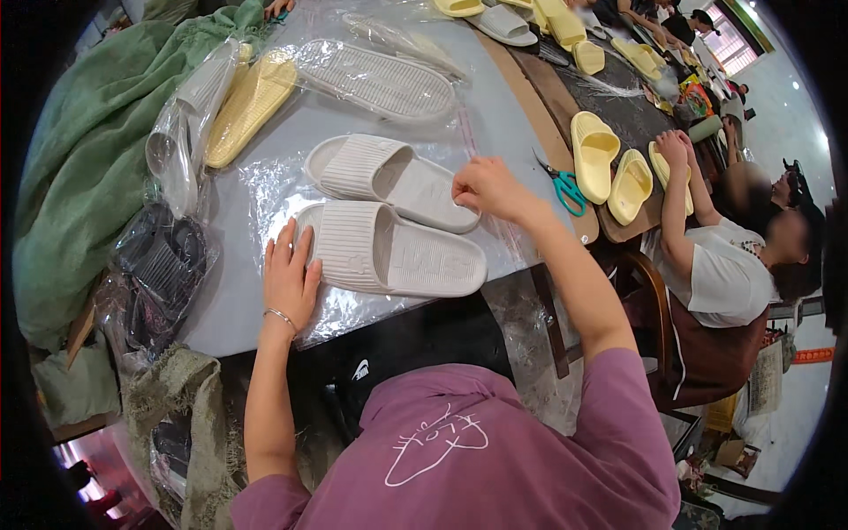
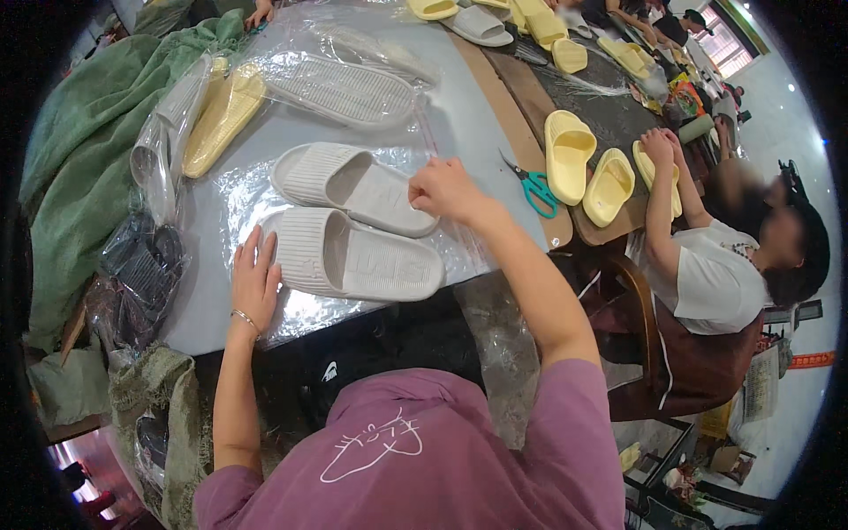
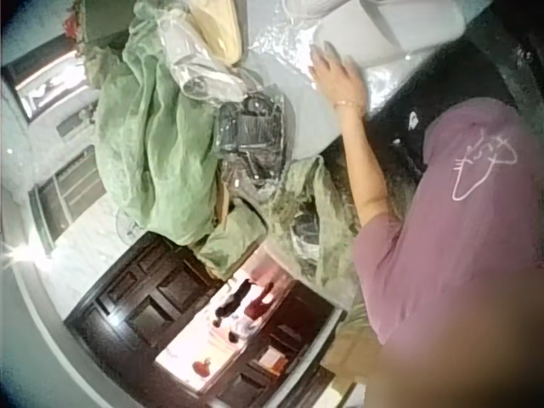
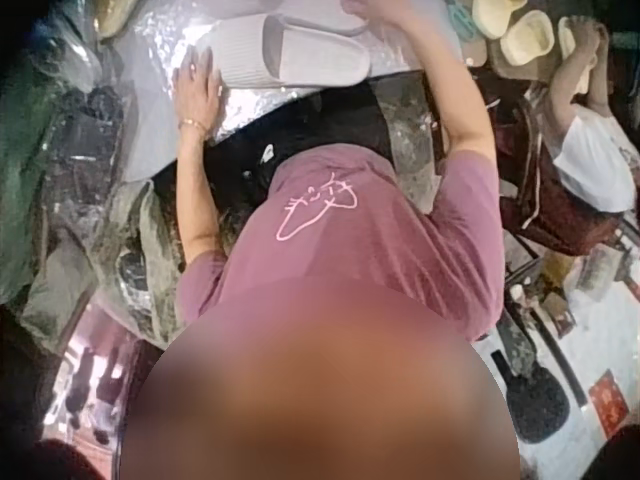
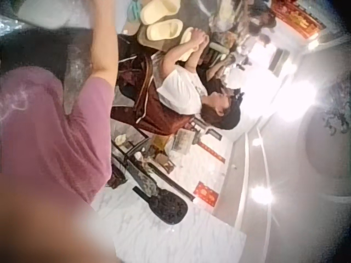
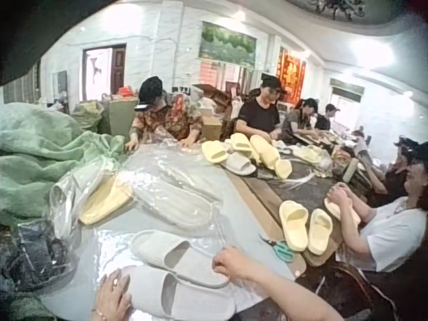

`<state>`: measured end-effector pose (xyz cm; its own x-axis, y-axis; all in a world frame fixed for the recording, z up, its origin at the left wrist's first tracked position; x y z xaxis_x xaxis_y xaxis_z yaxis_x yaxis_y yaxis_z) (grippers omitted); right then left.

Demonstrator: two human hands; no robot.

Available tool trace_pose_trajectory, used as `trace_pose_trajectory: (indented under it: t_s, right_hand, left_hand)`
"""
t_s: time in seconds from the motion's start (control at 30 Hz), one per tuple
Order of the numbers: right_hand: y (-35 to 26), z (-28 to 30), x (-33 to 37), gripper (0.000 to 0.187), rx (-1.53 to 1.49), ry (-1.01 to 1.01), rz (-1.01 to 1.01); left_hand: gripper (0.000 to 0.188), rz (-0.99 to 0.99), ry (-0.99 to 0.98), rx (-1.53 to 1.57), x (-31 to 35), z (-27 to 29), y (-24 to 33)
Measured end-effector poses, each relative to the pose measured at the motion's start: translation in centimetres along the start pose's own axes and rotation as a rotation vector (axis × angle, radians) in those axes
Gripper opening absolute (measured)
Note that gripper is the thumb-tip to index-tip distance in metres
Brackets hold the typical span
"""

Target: Inspecting and sorting pairs of slippers for quality control in a manufacturing setting.

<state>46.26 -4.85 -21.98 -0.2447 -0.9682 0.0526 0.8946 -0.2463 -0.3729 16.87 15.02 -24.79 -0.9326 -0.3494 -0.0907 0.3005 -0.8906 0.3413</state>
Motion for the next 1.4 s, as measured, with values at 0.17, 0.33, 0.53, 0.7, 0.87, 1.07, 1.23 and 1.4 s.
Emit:
trace_pose_trajectory:
  t_s: [0.17, 0.33, 0.53, 0.7, 0.87, 1.07, 1.23, 1.4]
  right_hand:
    - [-0.3, 0.1, 0.0, 0.007, 0.122, -0.076, 0.142]
    - [-0.3, -1.2, 1.4, 0.009, 0.045, 0.128, 0.181]
    - [0.8, -1.4, 1.9, 0.014, -0.203, 0.199, 0.171]
    - [0.5, -1.3, 1.6, 0.011, -0.092, 0.197, 0.272]
    - [-0.1, -1.4, 2.0, 0.010, -0.106, 0.188, 0.189]
    - [-0.3, -1.5, 2.2, 0.011, -0.113, 0.076, 0.088]
    - [0.5, 0.7, 5.9, 0.009, -0.320, 0.231, -0.018]
    - [4.2, 3.4, 15.6, 0.013, -0.475, 0.105, -0.369]
  left_hand:
    - [0.048, 0.011, -0.011, -0.005, 0.1, 0.0, 0.0]
    - [0.048, 0.007, -0.009, 0.001, 0.1, 0.0, -0.1]
    - [0.048, -0.003, -0.006, -0.001, 0.0, 0.0, 0.0]
    - [0.048, 0.001, 0.003, -0.007, 0.0, 0.0, 0.0]
    - [0.048, 0.013, -0.020, -0.002, 0.0, 0.0, 0.0]
    - [0.047, -0.007, -0.019, -0.006, 0.0, -0.1, 0.0]
    - [0.046, -0.021, -0.012, -0.001, -0.1, -0.2, -0.1]
    - [0.046, -0.041, 0.024, 0.004, -0.1, -0.3, -0.1]
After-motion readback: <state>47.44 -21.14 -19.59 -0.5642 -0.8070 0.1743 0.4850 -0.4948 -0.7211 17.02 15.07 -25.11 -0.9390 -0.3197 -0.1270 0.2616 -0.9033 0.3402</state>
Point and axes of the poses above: each hand's wrist, its own x-axis away from the middle knuckle, its own z-axis out of the back of the hand, y = z × x, the point moved 2 cm from there along -x, towards the middle knuckle, and after that the axes turned 8 degrees about -y, right-handed, at the moved point
